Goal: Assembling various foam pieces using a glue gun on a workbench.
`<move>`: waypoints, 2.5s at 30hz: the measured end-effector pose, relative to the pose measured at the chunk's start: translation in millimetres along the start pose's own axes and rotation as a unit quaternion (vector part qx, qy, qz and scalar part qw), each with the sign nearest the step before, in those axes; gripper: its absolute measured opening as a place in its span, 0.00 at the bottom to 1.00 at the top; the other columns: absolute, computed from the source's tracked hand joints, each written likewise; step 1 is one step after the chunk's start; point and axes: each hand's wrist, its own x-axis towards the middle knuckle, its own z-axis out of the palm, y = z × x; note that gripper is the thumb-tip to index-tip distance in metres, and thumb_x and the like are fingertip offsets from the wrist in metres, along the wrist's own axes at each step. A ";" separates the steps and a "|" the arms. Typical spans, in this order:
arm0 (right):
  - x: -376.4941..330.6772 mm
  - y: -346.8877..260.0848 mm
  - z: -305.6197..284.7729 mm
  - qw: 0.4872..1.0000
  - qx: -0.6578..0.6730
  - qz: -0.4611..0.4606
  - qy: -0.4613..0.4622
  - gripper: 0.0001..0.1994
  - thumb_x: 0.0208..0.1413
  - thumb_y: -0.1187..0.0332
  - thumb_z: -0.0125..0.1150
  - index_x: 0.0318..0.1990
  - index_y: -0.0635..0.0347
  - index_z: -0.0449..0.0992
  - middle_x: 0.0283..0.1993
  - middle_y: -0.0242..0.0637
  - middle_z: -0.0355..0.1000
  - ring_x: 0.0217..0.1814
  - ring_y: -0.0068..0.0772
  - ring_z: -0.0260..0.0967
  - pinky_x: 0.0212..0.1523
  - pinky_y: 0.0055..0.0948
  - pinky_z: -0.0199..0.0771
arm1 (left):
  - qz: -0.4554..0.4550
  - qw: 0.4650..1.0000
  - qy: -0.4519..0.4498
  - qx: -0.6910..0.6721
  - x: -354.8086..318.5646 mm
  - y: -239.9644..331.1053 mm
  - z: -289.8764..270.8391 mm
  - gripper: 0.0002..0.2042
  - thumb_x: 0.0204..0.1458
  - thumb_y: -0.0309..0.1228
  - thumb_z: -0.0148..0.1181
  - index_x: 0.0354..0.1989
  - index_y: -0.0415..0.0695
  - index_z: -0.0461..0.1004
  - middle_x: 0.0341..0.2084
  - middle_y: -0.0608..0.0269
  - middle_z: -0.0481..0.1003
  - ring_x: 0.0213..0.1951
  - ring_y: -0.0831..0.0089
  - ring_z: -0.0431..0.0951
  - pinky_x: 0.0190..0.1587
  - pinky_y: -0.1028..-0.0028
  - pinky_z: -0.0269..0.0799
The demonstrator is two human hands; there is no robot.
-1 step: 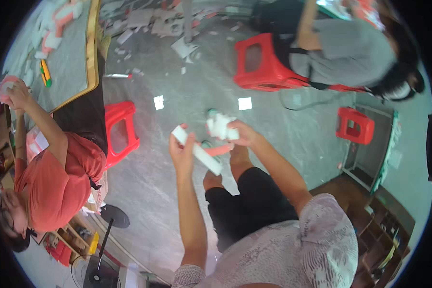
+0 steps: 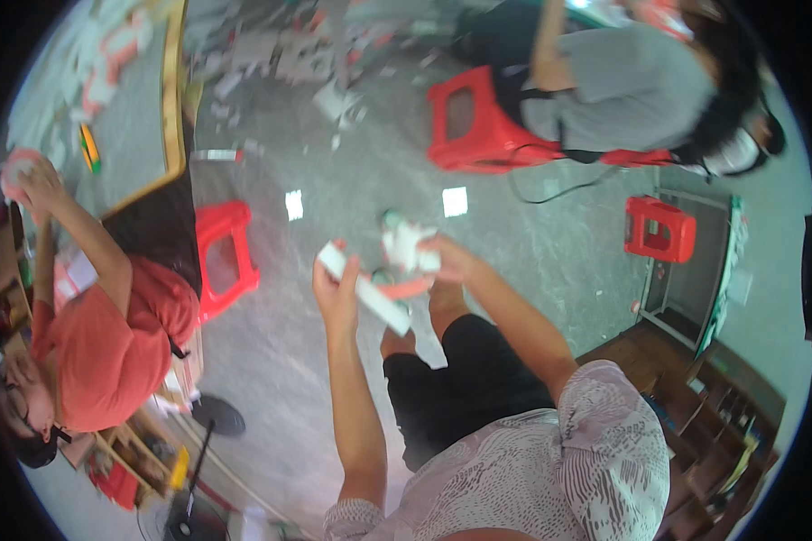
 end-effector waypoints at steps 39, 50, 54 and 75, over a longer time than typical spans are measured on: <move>-585.5 50.2 -35.5 0.802 -0.090 -0.516 0.288 0.23 0.42 0.74 0.65 0.49 0.55 0.68 0.49 0.32 0.68 0.50 0.25 0.67 0.49 0.27 0.68 | -0.277 0.685 -0.594 -0.318 -302.4 32.9 399.3 0.22 0.58 0.39 0.48 0.61 0.50 0.64 0.58 0.45 0.64 0.24 0.72 0.64 0.21 0.78 0.63; -624.0 2.0 -51.1 0.625 -0.344 -0.474 0.516 0.18 0.40 0.69 0.69 0.42 0.58 0.73 0.59 0.41 0.67 0.56 0.30 0.66 0.53 0.30 0.67 | -0.350 0.616 -0.655 -0.262 -319.4 11.0 489.7 0.25 0.56 0.39 0.48 0.63 0.50 0.63 0.61 0.43 0.59 0.23 0.72 0.63 0.16 0.80 0.63; -642.3 -6.6 -62.4 0.648 -0.238 -0.539 0.482 0.19 0.42 0.70 0.68 0.44 0.58 0.72 0.60 0.41 0.67 0.56 0.32 0.67 0.52 0.29 0.68 | -0.390 0.599 -0.659 -0.235 -321.0 -3.0 532.4 0.26 0.55 0.38 0.49 0.64 0.50 0.62 0.62 0.43 0.60 0.21 0.71 0.63 0.16 0.80 0.63; -770.9 97.1 -189.4 0.516 0.394 -0.756 0.083 0.34 0.49 0.58 0.60 0.64 0.57 0.58 0.65 0.48 0.60 0.62 0.52 0.63 0.51 0.39 0.70 | -0.493 0.454 -0.741 -0.039 -480.2 -160.3 731.2 0.29 0.54 0.39 0.45 0.66 0.46 0.57 0.57 0.46 0.65 0.20 0.70 0.64 0.13 0.79 0.61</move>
